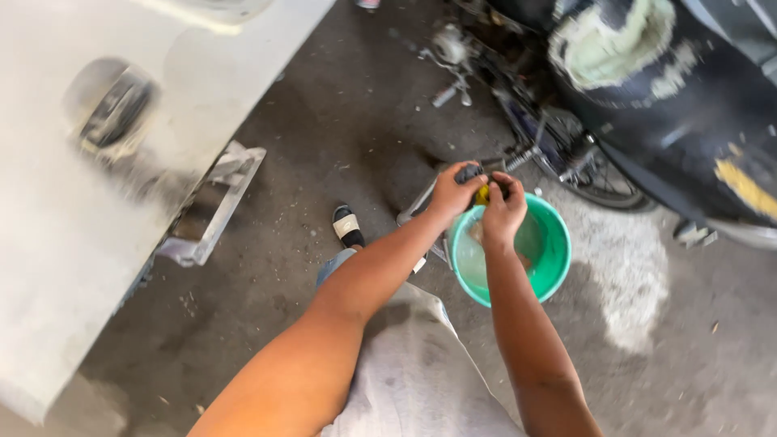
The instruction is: The person sands the surface of a white car door using a sanding block and a yellow sponge. They repeatedly rub the door panel, focusing on the area around the handle and the door edge. At one point, they dip the sponge into a green bucket of water before resuming the sanding process.
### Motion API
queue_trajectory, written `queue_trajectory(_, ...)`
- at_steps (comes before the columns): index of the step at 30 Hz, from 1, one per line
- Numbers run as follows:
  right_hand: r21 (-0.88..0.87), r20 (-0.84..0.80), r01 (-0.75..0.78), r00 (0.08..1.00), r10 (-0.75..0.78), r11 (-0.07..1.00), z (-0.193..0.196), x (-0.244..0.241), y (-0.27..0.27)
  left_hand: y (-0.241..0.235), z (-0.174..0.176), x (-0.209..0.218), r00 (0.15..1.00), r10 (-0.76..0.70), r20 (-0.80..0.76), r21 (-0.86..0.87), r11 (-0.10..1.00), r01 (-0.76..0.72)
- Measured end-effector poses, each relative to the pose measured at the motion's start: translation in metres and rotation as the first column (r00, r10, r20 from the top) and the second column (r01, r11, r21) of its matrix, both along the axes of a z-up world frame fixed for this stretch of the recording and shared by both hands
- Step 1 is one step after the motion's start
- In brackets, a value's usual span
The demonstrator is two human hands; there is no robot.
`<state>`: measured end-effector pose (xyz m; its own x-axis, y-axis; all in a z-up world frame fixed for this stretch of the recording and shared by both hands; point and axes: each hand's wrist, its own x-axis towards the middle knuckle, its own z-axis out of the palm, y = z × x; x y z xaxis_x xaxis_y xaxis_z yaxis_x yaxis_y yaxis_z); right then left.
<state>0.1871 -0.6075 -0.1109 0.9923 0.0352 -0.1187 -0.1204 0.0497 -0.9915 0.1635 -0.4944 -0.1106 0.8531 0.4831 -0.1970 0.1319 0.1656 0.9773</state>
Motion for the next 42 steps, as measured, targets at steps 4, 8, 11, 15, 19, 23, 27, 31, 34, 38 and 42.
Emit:
queue_trajectory(4,-0.012,0.110,-0.188,0.976,0.188,0.982,0.035,0.019,0.106,0.095,0.032,-0.001,0.960,0.279,0.026,-0.085,0.957,-0.276)
queue_trajectory(8,0.072,0.264,-0.353,0.909,0.323,0.933,0.070,0.024,0.217,0.207,0.073,-0.020,0.873,0.477,0.102,0.079,0.871,-0.485)
queue_trajectory(11,0.170,0.182,-0.407,0.908,0.377,0.897,0.122,0.005,0.292,0.287,0.113,-0.050,0.783,0.599,0.166,0.278,0.734,-0.620)
queue_trajectory(15,0.035,0.007,-0.535,0.845,0.535,0.844,0.139,-0.012,0.379,0.385,0.159,-0.097,0.719,0.671,0.180,0.509,0.562,-0.652)
queue_trajectory(19,-0.166,0.401,-0.580,0.699,0.592,0.798,0.108,-0.027,0.453,0.456,0.116,-0.161,0.739,0.661,0.127,0.754,0.420,-0.505)
queue_trajectory(23,-0.452,0.286,-0.593,0.611,0.738,0.667,0.121,-0.052,0.498,0.451,0.136,-0.205,0.710,0.620,-0.335,0.885,0.465,0.011)
queue_trajectory(27,-0.677,0.456,-0.453,0.362,0.813,0.581,0.089,-0.049,0.519,0.433,0.133,-0.213,0.713,0.625,-0.319,0.914,0.402,0.057)
queue_trajectory(31,-0.731,0.496,-0.454,0.159,0.853,0.510,0.103,-0.045,0.513,0.442,0.096,-0.201,0.741,0.658,-0.136,0.979,0.202,0.000)
queue_trajectory(34,-0.777,0.526,-0.437,-0.056,0.848,0.453,0.119,-0.030,0.507,0.458,0.093,-0.181,0.746,0.655,-0.117,0.986,0.170,0.006)
queue_trajectory(38,-0.774,0.463,-0.516,-0.064,0.884,0.368,0.109,0.015,0.521,0.493,0.081,-0.148,0.723,0.681,-0.116,0.984,0.178,-0.011)
queue_trajectory(42,-0.785,0.406,-0.540,-0.077,0.911,0.304,0.118,0.053,0.526,0.557,0.067,-0.113,0.717,0.696,-0.043,0.997,0.075,-0.013)
